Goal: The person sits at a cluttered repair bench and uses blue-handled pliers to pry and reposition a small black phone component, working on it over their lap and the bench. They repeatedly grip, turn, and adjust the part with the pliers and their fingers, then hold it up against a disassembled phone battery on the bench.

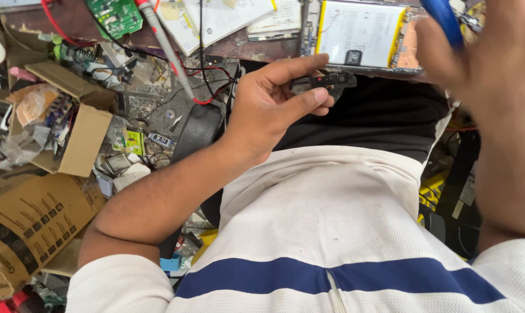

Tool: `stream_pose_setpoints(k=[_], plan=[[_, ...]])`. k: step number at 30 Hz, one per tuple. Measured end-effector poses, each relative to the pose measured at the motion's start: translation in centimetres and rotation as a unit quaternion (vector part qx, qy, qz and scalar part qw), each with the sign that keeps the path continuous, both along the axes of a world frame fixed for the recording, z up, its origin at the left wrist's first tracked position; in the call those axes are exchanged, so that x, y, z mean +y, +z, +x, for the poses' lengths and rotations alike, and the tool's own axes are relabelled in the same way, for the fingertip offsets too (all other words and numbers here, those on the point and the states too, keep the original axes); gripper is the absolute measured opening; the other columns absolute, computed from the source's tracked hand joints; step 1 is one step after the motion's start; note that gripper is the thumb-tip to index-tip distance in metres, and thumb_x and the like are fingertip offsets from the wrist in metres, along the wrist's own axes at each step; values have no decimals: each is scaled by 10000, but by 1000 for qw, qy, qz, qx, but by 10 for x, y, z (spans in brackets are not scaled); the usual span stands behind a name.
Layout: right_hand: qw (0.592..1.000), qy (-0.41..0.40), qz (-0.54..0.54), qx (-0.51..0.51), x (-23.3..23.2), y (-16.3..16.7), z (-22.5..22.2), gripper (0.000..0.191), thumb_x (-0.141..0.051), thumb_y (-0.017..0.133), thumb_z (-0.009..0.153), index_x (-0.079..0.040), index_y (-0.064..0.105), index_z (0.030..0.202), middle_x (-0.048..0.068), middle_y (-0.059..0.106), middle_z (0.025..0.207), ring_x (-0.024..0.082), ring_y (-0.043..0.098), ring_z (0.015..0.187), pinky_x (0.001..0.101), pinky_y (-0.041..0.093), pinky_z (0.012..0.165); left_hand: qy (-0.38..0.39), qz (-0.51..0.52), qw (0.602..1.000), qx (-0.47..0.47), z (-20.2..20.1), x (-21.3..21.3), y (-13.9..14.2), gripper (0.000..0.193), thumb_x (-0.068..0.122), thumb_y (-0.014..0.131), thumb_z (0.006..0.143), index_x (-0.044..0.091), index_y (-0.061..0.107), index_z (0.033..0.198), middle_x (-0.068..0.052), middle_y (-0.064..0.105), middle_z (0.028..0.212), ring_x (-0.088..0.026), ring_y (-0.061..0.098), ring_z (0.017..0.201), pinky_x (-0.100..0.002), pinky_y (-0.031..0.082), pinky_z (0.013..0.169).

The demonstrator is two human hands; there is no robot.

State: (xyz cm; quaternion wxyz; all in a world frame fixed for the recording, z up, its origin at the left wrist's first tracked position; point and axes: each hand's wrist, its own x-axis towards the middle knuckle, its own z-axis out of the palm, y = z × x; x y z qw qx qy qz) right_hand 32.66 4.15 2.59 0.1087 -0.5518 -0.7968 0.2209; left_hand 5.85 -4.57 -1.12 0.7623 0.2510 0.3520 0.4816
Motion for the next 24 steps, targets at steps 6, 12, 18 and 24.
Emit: stream_pose_setpoints(k=[6, 12, 18, 24], plan=[[844, -61, -277, 456, -106, -4, 8, 835, -593, 578, 998, 51, 437, 1510, 139, 560, 1338, 244, 569, 1232, 415, 454, 1141, 21, 27, 999, 27, -3, -6, 12, 330, -19, 688, 1043, -103, 624, 1355, -148, 737, 1109, -188, 754, 1011, -332, 666, 923], [724, -79, -443, 523, -127, -22, -12, 771, -478, 603, 999, 35, 403, 1539, 237, 587, 1361, 352, 602, 1274, 504, 455, 1137, 16, 35, 997, 60, -4, -10, 19, 330, -8, 697, 1050, -99, 637, 1361, -148, 748, 1035, -161, 758, 912, -286, 657, 858], [700, -91, -442, 554, -136, -39, -10, 628, -313, 717, 972, 71, 449, 1391, 312, 644, 1134, 415, 707, 1063, 555, 584, 901, -4, 29, 998, 50, -7, -13, 23, 290, 1, 705, 1064, -112, 644, 1323, -162, 760, 996, -165, 769, 851, -260, 661, 760], [631, -74, -408, 656, -139, -36, -18, 695, -245, 685, 969, 8, 350, 1523, 232, 619, 1050, 316, 657, 969, 473, 551, 865, -31, -8, 999, 32, -7, -9, 25, 348, 30, 709, 1048, -98, 642, 1365, -165, 758, 1038, -168, 771, 845, -294, 671, 798]])
